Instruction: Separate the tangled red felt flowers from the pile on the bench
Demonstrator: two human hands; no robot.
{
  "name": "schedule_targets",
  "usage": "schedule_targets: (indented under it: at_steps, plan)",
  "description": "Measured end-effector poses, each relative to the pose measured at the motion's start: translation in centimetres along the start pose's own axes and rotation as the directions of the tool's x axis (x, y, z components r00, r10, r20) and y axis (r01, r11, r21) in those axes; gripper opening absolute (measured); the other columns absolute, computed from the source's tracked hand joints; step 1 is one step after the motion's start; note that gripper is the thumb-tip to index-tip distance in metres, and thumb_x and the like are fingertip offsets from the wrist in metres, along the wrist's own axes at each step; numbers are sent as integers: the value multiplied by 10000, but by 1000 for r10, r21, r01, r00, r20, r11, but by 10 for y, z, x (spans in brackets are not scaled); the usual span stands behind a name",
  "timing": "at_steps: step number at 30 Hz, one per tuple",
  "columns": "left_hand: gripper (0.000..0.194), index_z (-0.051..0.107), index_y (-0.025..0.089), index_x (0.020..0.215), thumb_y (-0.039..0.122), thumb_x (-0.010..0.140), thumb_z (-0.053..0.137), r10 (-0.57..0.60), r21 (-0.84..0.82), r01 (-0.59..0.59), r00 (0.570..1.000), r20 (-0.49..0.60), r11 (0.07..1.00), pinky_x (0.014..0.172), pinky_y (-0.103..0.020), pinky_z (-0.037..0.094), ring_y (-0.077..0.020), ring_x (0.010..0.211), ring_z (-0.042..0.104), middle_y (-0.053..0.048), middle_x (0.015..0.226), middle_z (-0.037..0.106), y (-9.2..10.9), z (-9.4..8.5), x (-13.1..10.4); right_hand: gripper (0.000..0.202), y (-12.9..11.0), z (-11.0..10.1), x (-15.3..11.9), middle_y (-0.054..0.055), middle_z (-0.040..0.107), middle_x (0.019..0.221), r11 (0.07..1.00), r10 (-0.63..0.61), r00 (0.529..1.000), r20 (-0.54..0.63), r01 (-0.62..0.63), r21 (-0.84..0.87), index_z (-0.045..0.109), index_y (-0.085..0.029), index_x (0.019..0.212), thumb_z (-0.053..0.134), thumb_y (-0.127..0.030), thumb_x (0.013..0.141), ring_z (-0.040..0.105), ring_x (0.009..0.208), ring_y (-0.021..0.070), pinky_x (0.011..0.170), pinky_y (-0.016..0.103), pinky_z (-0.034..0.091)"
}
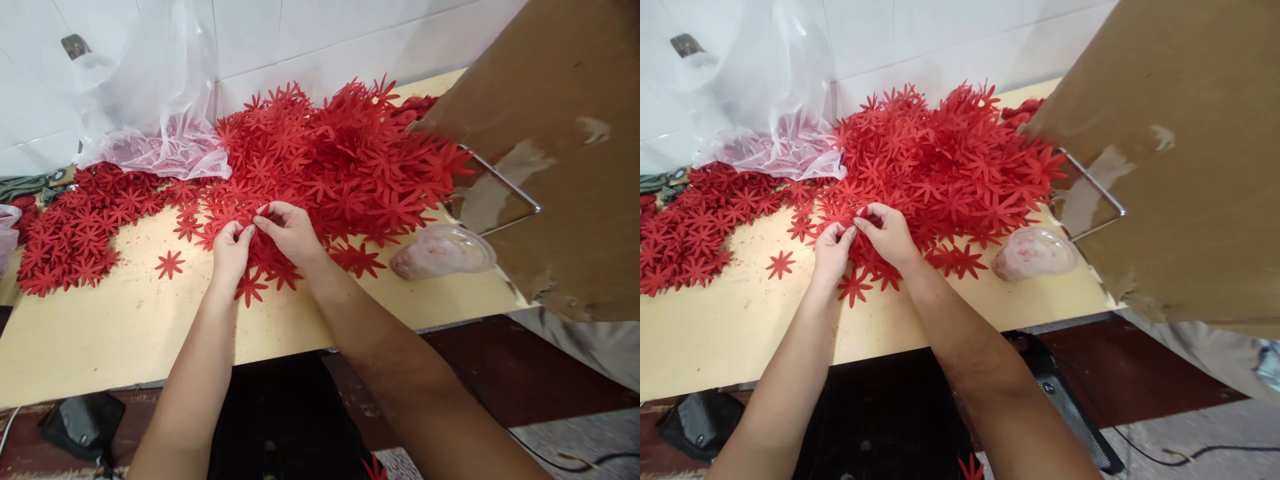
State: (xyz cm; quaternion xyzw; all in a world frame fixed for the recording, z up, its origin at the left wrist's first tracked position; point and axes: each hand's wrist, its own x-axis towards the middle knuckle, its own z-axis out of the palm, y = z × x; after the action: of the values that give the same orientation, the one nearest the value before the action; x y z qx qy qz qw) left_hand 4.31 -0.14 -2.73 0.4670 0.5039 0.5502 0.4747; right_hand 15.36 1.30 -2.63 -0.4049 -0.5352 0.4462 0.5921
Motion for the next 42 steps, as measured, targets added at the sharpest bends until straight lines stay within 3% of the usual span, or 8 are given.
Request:
schedule_targets:
  at_steps: [4,11,16,19,25,31,37,42]
  plan:
    - [251,492,163,577,280,704,675,15,-17,-16,999,-42,1000,527,-188,330,-45,495,389,74,514,467,3,0,-1,179,-2,-3,1,-30,535,640,999,-29,997,-75,27,-28,535,-195,677,639,-340,675,485,603,98,629,268,444]
    - [144,583,160,690,112,638,709,-64,-234,60,998,-11,970,620,-192,406,-51,550,494,51,600,575,10,0,0,197,7,-14,9,-36,511,644,996,-64,963,-260,44,-83,490,-206,713,610,-361,720,473,602,97,617,260,429]
    - [156,654,164,794,156,649,709,-112,-302,118,993,36,946,716,-217,454,-65,637,571,18,722,665,10,0,-1,146,8,-11,8,-22,538,691,993,-89,981,-170,74,-90,491,-210,753,593,-307,714,523,658,111,683,280,469]
    - [130,655,167,808,187,680,672,-202,-309,204,979,40,929,630,-193,447,-62,593,579,24,687,665,10,0,-1,132,5,-8,5,-1,576,747,993,-102,990,-99,95,-69,503,-209,780,581,-290,711,560,707,126,720,297,487]
    - [206,608,173,800,369,735,616,-341,-343,382,923,175,858,544,-197,437,-99,559,628,9,654,633,15,-2,-2,100,-1,-5,0,2,593,722,968,-194,966,-170,159,-196,522,-209,760,573,-293,743,564,687,136,682,296,479]
    - [236,595,177,784,216,604,743,-261,-346,290,957,128,892,601,-201,473,-54,537,575,45,640,608,12,-3,-2,302,-9,-4,-8,-37,444,544,901,-243,953,-179,154,-406,407,-213,595,567,-367,800,399,522,99,550,277,352]
    - [198,601,151,764,122,588,686,-183,-382,172,983,7,908,481,-145,388,-39,515,553,49,598,606,8,-4,2,515,-12,-7,-5,-65,214,514,925,-245,924,-294,132,-357,226,-212,549,493,-567,810,242,481,65,486,255,246]
    - [217,565,166,746,116,571,683,-200,-435,131,973,-115,891,479,-135,384,-23,478,521,74,556,569,11,-10,6,424,-5,-19,7,-60,328,557,960,-229,889,-397,138,-243,330,-211,591,522,-525,801,320,511,64,515,240,307]
